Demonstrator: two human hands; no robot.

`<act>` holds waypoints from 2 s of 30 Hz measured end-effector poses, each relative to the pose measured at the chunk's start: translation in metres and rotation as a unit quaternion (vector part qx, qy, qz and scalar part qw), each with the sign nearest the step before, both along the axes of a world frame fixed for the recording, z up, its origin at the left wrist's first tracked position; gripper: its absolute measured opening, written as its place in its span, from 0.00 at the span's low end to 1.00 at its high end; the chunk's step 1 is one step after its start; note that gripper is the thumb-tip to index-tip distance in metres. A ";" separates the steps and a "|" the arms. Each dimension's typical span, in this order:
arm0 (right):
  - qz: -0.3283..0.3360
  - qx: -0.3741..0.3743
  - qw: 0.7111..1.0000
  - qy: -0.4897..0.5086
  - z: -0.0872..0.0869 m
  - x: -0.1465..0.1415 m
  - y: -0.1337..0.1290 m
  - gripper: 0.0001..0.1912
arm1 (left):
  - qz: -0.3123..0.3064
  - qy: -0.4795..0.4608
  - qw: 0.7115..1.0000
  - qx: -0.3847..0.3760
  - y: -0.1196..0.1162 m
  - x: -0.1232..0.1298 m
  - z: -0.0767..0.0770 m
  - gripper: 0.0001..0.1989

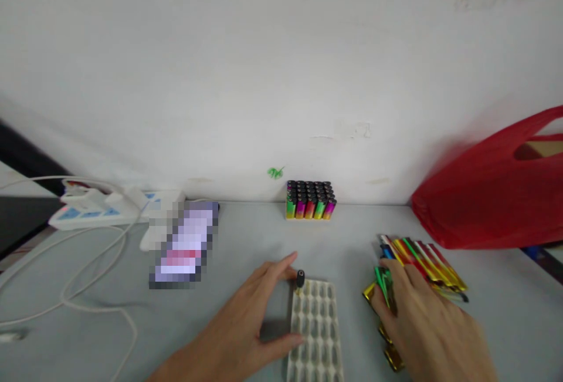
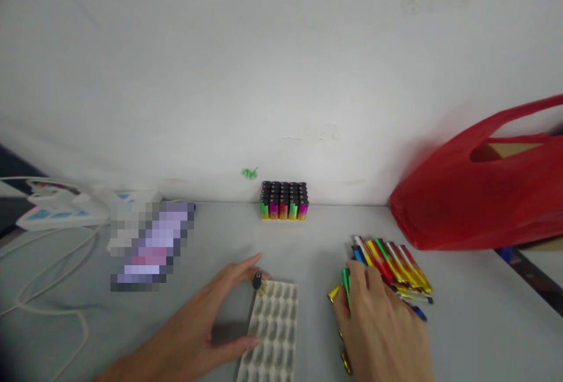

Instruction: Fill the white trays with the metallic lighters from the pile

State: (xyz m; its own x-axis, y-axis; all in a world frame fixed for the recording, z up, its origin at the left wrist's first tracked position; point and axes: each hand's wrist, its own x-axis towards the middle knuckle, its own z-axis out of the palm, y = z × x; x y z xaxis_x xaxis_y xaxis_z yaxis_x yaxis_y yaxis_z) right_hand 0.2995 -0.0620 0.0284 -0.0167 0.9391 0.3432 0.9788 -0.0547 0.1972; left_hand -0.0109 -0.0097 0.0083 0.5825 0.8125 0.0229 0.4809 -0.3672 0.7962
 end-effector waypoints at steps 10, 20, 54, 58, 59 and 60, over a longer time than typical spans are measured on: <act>0.078 0.015 0.984 0.161 -0.006 -0.007 0.014 0.08 | -0.002 -0.008 1.000 -0.005 0.001 0.001 0.001 0.58; 0.064 -0.238 0.644 0.724 0.033 -0.047 0.033 0.22 | 0.005 -0.005 1.000 -0.001 -0.001 0.002 -0.001 0.57; 0.102 -0.292 0.189 0.932 0.005 -0.066 0.036 0.37 | 0.012 -0.001 0.999 0.034 -0.001 -0.001 -0.006 0.59; 0.098 -0.272 0.187 0.939 0.002 -0.065 0.036 0.37 | 0.012 0.004 0.999 0.030 -0.001 0.000 -0.005 0.59; 0.095 -0.267 0.189 0.940 0.001 -0.064 0.036 0.36 | 0.012 0.004 0.999 0.029 -0.001 0.000 -0.004 0.59; 0.092 -0.261 0.190 0.942 0.000 -0.064 0.035 0.36 | 0.011 0.004 1.000 0.029 -0.001 0.000 -0.004 0.59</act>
State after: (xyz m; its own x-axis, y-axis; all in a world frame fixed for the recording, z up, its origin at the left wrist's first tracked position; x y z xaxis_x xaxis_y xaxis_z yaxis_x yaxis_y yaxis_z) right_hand 0.2354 -0.0268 0.0283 -0.3761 0.8962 -0.2355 -0.6849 -0.4400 -0.5808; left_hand -0.0109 -0.0109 0.0044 0.5644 0.8229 0.0661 0.4954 -0.4017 0.7702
